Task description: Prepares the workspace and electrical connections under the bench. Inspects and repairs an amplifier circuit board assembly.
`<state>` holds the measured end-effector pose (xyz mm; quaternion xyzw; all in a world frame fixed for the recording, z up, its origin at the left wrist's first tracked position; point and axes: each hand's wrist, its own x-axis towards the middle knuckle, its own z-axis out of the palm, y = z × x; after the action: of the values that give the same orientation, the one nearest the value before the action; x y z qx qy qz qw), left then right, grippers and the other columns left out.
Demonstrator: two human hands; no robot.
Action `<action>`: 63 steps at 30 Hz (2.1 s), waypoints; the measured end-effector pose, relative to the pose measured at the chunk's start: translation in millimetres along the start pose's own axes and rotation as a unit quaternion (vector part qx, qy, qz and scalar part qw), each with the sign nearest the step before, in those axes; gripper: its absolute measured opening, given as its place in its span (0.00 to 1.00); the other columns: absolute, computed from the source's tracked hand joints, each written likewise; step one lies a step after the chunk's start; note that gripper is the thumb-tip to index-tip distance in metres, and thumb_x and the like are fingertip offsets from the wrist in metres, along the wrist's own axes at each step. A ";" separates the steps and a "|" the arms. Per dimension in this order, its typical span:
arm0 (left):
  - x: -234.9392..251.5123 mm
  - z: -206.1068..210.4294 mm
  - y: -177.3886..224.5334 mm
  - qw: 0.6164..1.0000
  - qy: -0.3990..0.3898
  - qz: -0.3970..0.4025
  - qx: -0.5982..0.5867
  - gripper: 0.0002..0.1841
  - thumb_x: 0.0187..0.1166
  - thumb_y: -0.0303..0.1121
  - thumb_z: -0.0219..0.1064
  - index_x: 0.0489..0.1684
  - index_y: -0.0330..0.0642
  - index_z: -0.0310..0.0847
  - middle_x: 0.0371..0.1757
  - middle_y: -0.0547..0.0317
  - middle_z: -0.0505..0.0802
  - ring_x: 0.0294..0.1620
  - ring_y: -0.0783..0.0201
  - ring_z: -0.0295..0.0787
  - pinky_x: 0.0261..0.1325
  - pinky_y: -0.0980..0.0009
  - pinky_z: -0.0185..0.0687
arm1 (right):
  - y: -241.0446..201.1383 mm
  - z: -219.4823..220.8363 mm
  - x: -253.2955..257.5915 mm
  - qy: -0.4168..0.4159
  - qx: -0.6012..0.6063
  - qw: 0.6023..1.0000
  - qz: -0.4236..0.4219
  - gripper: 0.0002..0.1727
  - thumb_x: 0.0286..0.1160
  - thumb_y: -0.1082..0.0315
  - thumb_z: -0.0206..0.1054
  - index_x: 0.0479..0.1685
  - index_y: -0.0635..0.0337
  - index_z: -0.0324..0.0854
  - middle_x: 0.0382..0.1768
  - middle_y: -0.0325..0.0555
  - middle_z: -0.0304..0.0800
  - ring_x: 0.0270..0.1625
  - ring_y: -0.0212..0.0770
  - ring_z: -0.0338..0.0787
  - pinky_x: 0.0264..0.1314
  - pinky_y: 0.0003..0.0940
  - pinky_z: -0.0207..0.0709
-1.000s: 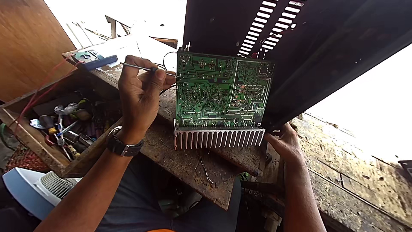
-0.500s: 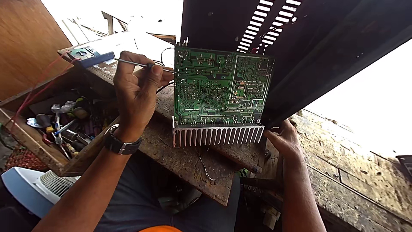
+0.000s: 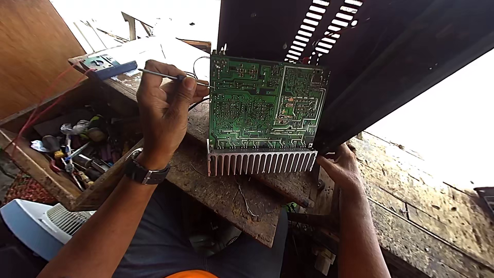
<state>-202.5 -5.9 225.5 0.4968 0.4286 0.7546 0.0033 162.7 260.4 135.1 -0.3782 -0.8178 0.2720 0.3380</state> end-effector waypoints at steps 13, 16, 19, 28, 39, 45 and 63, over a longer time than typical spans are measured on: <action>0.3 0.5 -1.2 1.000 0.007 -0.001 -0.005 0.08 0.88 0.24 0.59 0.57 0.40 0.65 0.45 0.50 0.96 0.47 0.48 0.98 0.58 0.51 0.96 | -0.6 -0.2 0.1 -0.003 0.004 1.000 0.007 0.36 0.53 0.48 0.78 0.66 0.54 0.80 0.57 0.45 0.89 0.54 0.37 0.91 0.54 0.43 0.87; -0.4 -0.1 -0.8 1.000 0.008 -0.004 -0.010 0.08 0.89 0.24 0.58 0.57 0.40 0.65 0.46 0.49 0.95 0.48 0.48 0.98 0.58 0.50 0.95 | -0.7 0.9 0.5 -0.004 0.010 1.000 0.007 0.37 0.53 0.49 0.78 0.67 0.54 0.79 0.56 0.45 0.90 0.54 0.36 0.92 0.55 0.42 0.87; -0.6 -1.3 -1.0 1.000 0.007 -0.007 -0.007 0.08 0.88 0.24 0.58 0.57 0.40 0.65 0.45 0.49 0.95 0.47 0.48 0.98 0.59 0.50 0.95 | -2.3 1.3 0.4 -0.007 0.012 1.000 0.009 0.36 0.53 0.51 0.78 0.67 0.54 0.79 0.57 0.45 0.89 0.55 0.36 0.91 0.56 0.42 0.86; 0.1 5.9 -0.6 0.999 0.039 -0.003 -0.015 0.07 0.86 0.21 0.59 0.54 0.33 0.66 0.40 0.44 0.94 0.43 0.48 0.98 0.54 0.49 0.96 | -1.8 -2.3 -3.1 -0.023 0.015 1.000 -0.010 0.40 0.54 0.54 0.76 0.70 0.65 0.74 0.56 0.51 0.88 0.52 0.34 0.91 0.52 0.33 0.88; 0.0 5.2 0.7 0.999 0.023 -0.013 -0.021 0.07 0.87 0.21 0.58 0.55 0.28 0.68 0.44 0.39 0.94 0.47 0.46 0.97 0.56 0.50 0.96 | -12.0 -3.2 -6.7 -0.020 -0.004 1.000 -0.003 0.39 0.54 0.54 0.75 0.69 0.67 0.73 0.56 0.50 0.87 0.48 0.26 0.89 0.48 0.24 0.85; 0.4 3.1 -0.4 1.000 0.008 -0.004 -0.001 0.08 0.87 0.23 0.60 0.57 0.31 0.68 0.45 0.40 0.94 0.48 0.44 0.97 0.57 0.48 0.95 | -13.1 -2.1 -4.6 -0.012 0.008 1.000 -0.008 0.37 0.53 0.53 0.75 0.67 0.64 0.77 0.53 0.47 0.89 0.48 0.30 0.91 0.48 0.29 0.86; -3.1 -1.3 -2.8 0.999 0.001 0.001 -0.034 0.07 0.88 0.22 0.58 0.55 0.40 0.66 0.46 0.47 0.95 0.48 0.46 0.98 0.61 0.47 0.94 | -4.7 0.1 -2.4 -0.001 -0.006 1.000 0.006 0.38 0.51 0.46 0.77 0.66 0.56 0.80 0.55 0.46 0.90 0.52 0.36 0.91 0.53 0.42 0.85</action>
<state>-203.0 -6.3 221.2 0.4963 0.4023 0.7690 0.0191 161.8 255.8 137.5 -0.3853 -0.8172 0.2694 0.3335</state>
